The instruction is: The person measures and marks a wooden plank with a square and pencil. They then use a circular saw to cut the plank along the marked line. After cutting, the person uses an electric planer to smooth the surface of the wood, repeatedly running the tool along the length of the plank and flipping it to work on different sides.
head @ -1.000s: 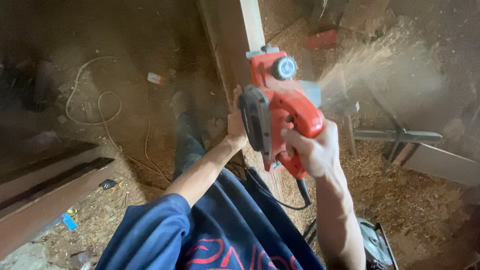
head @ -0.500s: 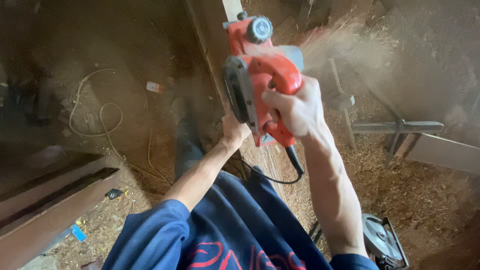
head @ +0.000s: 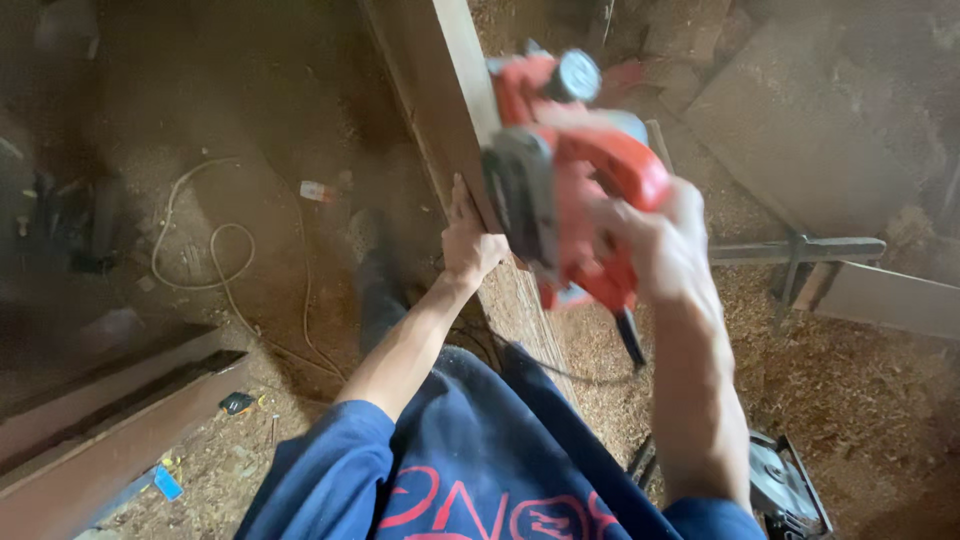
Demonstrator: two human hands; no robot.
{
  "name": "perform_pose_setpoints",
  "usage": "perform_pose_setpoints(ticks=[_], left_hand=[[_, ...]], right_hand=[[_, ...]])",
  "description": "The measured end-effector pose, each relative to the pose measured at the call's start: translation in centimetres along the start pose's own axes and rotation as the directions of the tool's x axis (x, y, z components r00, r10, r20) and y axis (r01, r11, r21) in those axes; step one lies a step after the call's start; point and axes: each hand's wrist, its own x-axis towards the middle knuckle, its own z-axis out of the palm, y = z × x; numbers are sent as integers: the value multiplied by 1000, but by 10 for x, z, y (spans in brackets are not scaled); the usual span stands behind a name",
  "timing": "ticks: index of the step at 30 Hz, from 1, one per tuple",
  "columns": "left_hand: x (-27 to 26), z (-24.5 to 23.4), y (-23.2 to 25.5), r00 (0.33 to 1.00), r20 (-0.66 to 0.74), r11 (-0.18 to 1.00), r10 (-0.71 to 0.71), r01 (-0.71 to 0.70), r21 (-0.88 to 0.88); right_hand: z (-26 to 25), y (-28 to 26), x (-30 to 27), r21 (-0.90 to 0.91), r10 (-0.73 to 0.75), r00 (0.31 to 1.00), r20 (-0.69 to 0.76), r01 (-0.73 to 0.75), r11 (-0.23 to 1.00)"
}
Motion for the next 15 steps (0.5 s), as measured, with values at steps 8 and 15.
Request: perform_pose_setpoints(ticks=[8, 15], left_hand=[[4, -5, 4, 980, 151, 981, -130, 149, -125], [0, -3, -1, 976, 127, 968, -175, 194, -156]], right_hand=[[-39, 72, -88, 76, 82, 994, -76, -76, 994], [-31, 101, -113, 68, 182, 983, -20, -180, 981]])
